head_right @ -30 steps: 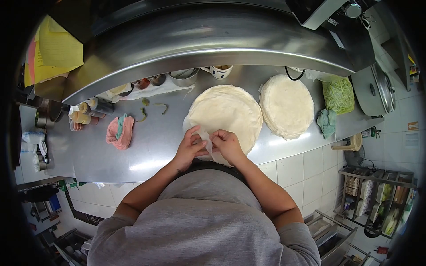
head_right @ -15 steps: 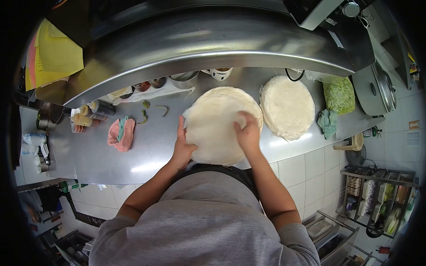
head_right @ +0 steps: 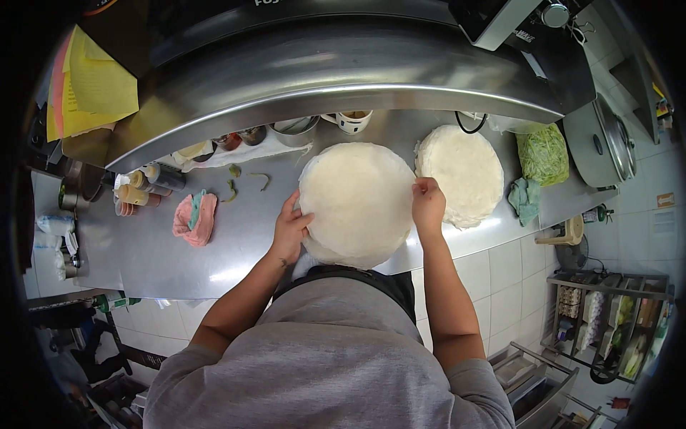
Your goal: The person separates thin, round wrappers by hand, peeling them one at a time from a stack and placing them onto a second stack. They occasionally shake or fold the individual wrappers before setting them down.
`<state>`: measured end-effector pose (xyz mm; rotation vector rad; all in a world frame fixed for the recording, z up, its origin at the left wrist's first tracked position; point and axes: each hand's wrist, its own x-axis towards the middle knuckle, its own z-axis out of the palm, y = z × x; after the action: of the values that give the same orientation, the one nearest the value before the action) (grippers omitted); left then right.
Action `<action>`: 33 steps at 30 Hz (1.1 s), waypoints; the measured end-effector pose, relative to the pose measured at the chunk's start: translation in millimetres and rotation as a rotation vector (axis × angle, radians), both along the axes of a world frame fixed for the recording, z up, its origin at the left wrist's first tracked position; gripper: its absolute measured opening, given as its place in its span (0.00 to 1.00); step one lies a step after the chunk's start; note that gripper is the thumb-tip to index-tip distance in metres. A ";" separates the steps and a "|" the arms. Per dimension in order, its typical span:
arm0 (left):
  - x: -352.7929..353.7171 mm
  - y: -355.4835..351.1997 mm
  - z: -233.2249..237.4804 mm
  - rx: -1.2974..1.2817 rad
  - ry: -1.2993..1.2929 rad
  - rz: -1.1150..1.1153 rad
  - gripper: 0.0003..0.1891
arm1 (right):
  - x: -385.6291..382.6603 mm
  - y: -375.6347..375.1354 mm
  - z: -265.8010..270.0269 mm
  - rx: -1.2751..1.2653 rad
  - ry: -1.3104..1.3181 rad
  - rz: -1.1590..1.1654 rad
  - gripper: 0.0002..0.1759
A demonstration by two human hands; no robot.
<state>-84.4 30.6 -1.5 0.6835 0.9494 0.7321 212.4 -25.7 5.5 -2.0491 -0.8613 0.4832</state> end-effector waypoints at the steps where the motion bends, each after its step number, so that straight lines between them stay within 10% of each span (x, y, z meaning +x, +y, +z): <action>1: -0.9 -4.7 -0.6 -0.001 0.001 0.000 0.39 | -8.9 -2.3 8.1 0.077 -0.292 0.008 0.12; 3: -4.5 -16.1 -1.7 -0.093 0.046 0.190 0.27 | -29.9 -3.1 12.5 0.155 -0.579 0.024 0.13; 9: -16.2 -35.6 -11.1 -0.235 0.063 0.016 0.09 | -106.3 -0.3 20.4 0.050 0.158 0.576 0.10; 33: -3.7 -14.3 -12.3 0.065 0.101 -0.004 0.10 | -147.5 0.6 15.3 0.007 0.312 0.624 0.08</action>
<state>-88.0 16.3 -13.8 0.7855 1.0194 0.7326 64.9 -25.1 20.8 -1.6065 -1.2934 1.1012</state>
